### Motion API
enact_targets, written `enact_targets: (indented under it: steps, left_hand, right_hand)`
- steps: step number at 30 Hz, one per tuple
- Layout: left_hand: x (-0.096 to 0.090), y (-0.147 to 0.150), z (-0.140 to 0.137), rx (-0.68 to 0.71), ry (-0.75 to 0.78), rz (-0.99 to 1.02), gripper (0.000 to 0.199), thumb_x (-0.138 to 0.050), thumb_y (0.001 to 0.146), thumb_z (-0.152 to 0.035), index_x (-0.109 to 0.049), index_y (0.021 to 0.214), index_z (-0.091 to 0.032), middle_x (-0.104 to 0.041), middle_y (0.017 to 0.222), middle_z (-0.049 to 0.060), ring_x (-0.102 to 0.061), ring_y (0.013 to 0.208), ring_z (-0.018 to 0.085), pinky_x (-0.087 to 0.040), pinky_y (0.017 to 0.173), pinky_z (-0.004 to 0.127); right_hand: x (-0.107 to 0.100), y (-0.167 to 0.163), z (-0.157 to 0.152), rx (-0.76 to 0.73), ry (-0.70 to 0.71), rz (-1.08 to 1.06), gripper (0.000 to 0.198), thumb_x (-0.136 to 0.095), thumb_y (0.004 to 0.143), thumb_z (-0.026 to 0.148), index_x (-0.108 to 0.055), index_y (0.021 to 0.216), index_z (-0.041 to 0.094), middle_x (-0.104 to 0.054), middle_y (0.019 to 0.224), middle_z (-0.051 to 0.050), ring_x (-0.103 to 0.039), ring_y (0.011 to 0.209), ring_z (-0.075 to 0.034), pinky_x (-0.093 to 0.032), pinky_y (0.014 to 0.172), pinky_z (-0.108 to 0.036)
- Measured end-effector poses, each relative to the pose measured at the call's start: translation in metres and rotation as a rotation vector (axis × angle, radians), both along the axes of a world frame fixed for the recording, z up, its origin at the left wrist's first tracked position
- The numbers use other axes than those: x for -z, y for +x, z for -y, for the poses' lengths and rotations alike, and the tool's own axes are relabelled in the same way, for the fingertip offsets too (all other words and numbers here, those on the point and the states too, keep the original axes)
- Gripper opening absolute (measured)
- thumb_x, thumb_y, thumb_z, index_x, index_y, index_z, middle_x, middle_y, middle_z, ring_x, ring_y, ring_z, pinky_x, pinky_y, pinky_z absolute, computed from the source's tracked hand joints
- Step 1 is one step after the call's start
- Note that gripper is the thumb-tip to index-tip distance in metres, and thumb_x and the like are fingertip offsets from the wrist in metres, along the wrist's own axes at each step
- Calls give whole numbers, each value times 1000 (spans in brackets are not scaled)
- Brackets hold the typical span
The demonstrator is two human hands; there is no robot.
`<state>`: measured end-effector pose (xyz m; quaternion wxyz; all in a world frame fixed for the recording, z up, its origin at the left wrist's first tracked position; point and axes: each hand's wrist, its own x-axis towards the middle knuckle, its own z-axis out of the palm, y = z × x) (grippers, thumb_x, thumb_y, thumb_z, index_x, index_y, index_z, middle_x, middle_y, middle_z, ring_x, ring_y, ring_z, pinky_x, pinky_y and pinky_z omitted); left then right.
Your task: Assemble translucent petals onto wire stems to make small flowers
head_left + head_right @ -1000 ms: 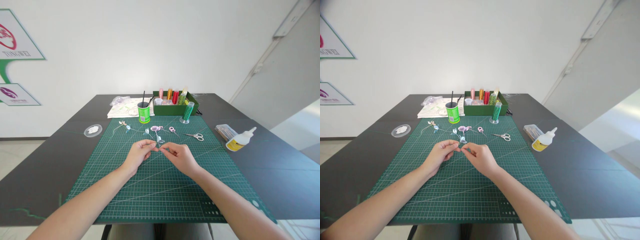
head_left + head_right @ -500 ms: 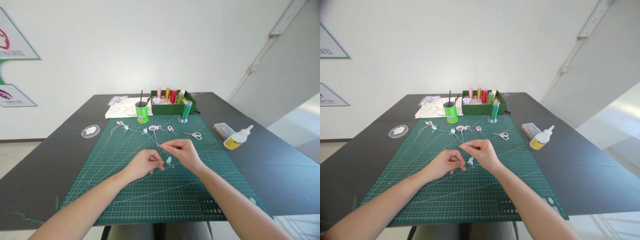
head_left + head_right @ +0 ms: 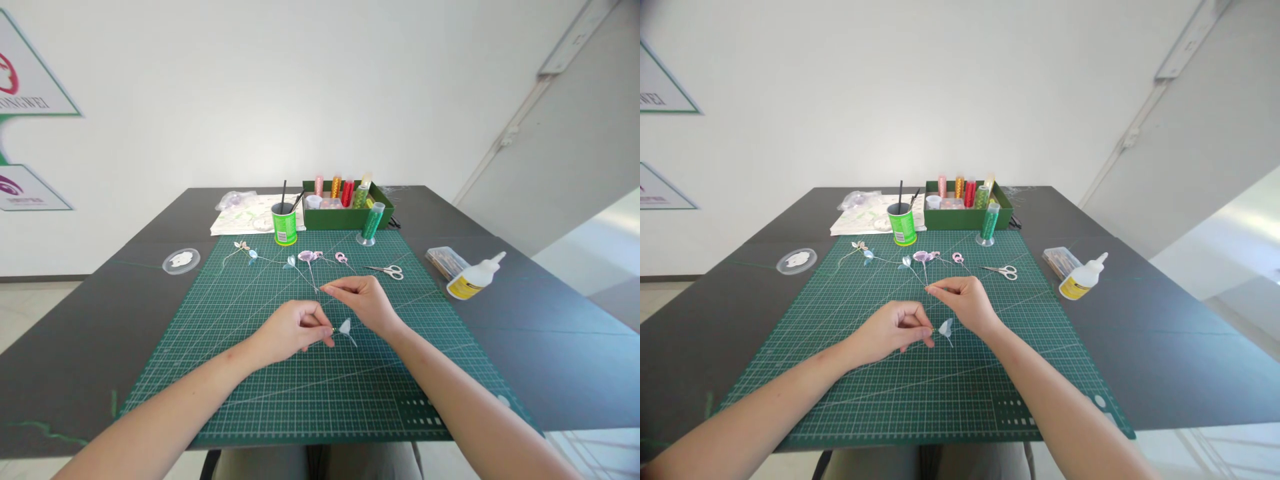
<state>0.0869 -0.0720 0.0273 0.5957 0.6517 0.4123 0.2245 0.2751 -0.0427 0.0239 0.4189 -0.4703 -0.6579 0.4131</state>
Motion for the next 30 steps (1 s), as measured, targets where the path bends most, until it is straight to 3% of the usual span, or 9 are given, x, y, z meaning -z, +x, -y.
enact_targets:
  steps: [8,16,19,25,30]
  left_hand:
    - [-7,-2,1,-70,138,29,14,-66,85,-30,-62,80,-18,-77,79,6,-68,66,16,-43,57,23]
    - [-5,-6,-4,-178,190,73,19,-67,85,-36,-63,82,-18,-77,80,7,-54,50,10,-33,47,21]
    - [-4,-6,-4,-218,211,93,18,-68,85,-36,-64,84,-18,-77,81,7,-58,54,12,-34,48,22]
    - [-3,-8,-6,-343,251,100,22,-67,86,-40,-66,93,-19,-77,81,6,-54,49,11,-33,46,22]
    - [-4,-9,-10,-419,220,108,25,-68,84,-40,-67,96,-18,-77,81,5,-44,43,8,-32,44,22]
  right_hand:
    - [7,5,-10,-47,-56,79,23,-69,81,41,-81,83,21,-79,84,-5,-70,79,-24,-52,72,-36]
    - [12,10,-15,-72,-98,62,22,-69,76,37,-81,81,20,-77,78,-5,-67,73,-22,-49,67,-33]
    - [12,10,-15,-78,-97,80,21,-67,77,33,-81,82,19,-73,69,-3,-60,62,-18,-43,58,-29]
    - [9,10,-13,-92,-92,158,27,-64,80,38,-80,78,16,-48,47,4,-33,46,-9,-22,47,-25]
    - [9,10,-13,-91,-96,178,31,-66,81,45,-80,78,18,-43,48,4,-28,47,-9,-18,47,-26]
